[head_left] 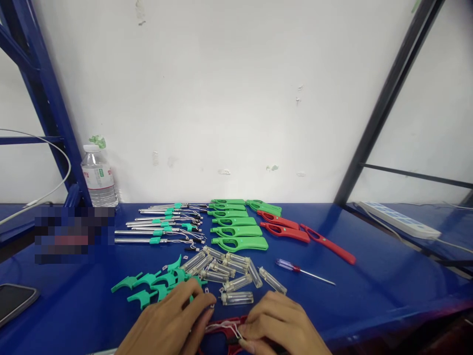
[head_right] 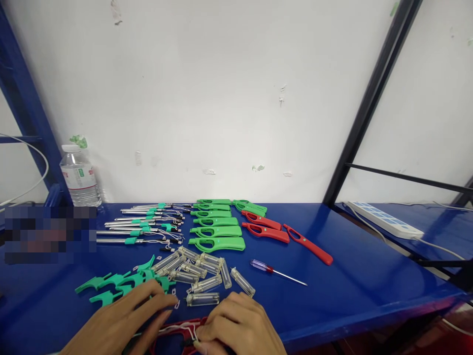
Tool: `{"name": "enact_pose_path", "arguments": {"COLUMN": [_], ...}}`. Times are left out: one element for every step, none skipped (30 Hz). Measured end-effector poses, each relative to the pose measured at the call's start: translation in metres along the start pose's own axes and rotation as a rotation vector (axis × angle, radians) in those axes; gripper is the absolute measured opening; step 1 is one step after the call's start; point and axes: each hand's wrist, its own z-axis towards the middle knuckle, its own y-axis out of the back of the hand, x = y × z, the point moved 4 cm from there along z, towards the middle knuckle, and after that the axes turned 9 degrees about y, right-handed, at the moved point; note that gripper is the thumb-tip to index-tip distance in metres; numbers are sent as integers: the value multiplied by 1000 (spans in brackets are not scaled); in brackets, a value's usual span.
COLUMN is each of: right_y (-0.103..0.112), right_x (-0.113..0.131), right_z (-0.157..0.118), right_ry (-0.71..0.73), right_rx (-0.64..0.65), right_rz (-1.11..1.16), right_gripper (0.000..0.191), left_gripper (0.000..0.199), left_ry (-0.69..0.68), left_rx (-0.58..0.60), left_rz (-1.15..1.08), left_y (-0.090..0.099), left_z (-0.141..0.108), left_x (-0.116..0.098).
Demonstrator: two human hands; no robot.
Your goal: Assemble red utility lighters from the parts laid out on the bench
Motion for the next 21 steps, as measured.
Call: {"name": "enact_pose_path", "arguments": {"right_y": [0, -1, -1, -2, -2, -1, 0, 0, 1, 2, 2, 3, 3, 3, 4, 4, 4, 4, 4, 4, 4], "right_x": [-1, -1, -2, -2, -2, -2, -1, -1, 0, 0, 1, 1, 1, 2, 2, 2, 2, 2, 2, 1, 1], "right_z": [-1, -2, -3, -3, -3, -2, -1, 0, 2, 3, 4, 5, 5, 5, 5, 6, 6, 6, 7, 8, 9], "right_ry": [1, -2, -3, -3, -4, 0, 2, 7, 10, 13, 17, 19, 21, 28, 34, 44, 50, 57, 62, 63, 65], "right_rx": [-1, 3, 8, 10, 6, 1, -9, -17, -21, -21, -16, -10, -7, -6, -10, -19, -24, -28, -30, -30, -30], "right_rz": [2, 4, 5, 6, 6, 6, 6, 5, 4, 2, -1, -5, -8, -11, -14, -19, -21, -22, -22, -22, -22], "right_gripper": [26, 25, 24, 22, 21, 21, 21, 22, 23, 24, 24, 24, 24, 24, 23, 24, 24, 25, 25, 26, 27], "left_gripper": [41, 46, 50, 54, 57, 56, 55, 54, 52, 48, 44, 40, 37, 34, 32, 30, 28, 27, 26, 26, 26], "left_ry": [42, 92, 165, 253, 333, 402, 428, 449, 447, 452, 478, 506, 532, 549, 558, 561, 561, 559, 558, 557, 553], "left_rx": [63, 156, 281, 401, 509, 551, 559, 557, 552, 543, 573, 607, 633, 651, 659, 659, 658, 659, 656, 653, 648], "left_rz": [52, 97, 120, 153, 179, 201, 199, 168, 139, 113, 106, 117, 127, 136, 141, 141, 136, 130, 128, 126, 123], "left_y": [1, 1, 2, 5, 8, 14, 20, 26, 31, 35, 37, 39, 39, 40, 39, 39, 38, 36, 34, 33, 32], "left_z": [6, 12, 19, 25, 29, 33, 37, 39, 40, 40, 39, 38, 38, 39, 40, 42, 43, 44, 45, 45, 45], "left_x": [1, 3, 5, 8, 11, 15, 17, 19, 20, 21, 22, 22, 22, 21, 20, 18, 17, 16, 15, 15, 16]}}
